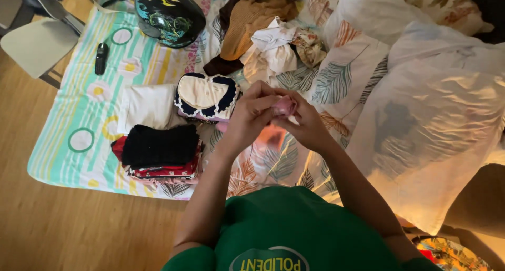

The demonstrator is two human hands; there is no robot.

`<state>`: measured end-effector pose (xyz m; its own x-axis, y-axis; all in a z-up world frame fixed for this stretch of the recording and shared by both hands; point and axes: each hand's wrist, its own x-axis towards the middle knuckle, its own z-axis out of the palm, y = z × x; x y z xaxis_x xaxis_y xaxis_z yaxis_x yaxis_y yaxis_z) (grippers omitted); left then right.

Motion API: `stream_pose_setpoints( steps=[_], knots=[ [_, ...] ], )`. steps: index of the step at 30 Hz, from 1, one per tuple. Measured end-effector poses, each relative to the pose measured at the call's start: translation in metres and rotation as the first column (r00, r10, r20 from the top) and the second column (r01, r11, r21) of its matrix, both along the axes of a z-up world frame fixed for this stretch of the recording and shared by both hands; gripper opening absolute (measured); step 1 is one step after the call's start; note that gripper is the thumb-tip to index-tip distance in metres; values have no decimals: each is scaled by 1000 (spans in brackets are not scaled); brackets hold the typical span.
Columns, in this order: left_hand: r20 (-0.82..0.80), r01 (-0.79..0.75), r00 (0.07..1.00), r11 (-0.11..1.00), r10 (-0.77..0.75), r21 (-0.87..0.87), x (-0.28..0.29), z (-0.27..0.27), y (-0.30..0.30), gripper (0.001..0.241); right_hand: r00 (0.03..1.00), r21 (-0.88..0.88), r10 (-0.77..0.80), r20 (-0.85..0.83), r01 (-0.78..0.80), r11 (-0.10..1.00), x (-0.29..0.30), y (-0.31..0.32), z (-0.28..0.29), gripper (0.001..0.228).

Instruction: The person folds a pink top on a bed. They smooth the fabric, fold the sides inward, and then fold the garment in half to create a neat stack.

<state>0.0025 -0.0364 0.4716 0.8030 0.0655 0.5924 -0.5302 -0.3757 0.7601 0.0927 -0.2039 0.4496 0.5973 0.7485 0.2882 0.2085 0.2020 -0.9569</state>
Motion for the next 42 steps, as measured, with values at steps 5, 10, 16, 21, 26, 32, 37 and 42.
stream_pose_setpoints(
  steps=[5, 10, 16, 21, 26, 32, 37, 42],
  knots=[
    [-108, -55, 993, 991, 42, -124, -7, 1, 10, 20, 995, 23, -98, -2, 98, 995, 12, 8, -27, 25],
    [-100, 11, 994, 960, -40, -280, -4, -11, 8, 35, 956, 91, -173, 238, 155, 984, 12, 0, -5, 18],
    [-432, 25, 901, 998, -46, -56, 0, -6, 12, 39, 969, 101, -138, 206, 119, 988, 24, -23, 0, 17],
    [-469, 164, 883, 955, -30, 247, 2, -27, 17, 51, 981, 217, -179, -71, 190, 957, 44, -45, -2, 29],
    [-422, 32, 890, 897, 175, 440, -13, -1, 31, 51, 941, 281, -339, -14, 329, 902, 60, -72, 6, 20],
    [-121, -287, 867, 682, 484, 673, -32, 15, 47, 40, 737, 203, -657, 160, 627, 753, 62, -73, 3, 6],
    [228, -480, 876, 713, 425, 511, -39, 36, 47, 28, 671, 198, -705, 227, 677, 709, 62, -68, 3, 10],
    [-585, -170, 802, 985, 118, -34, -33, 16, 55, 23, 804, 222, -581, 126, 548, 806, 73, -74, -5, 8]
  ],
)
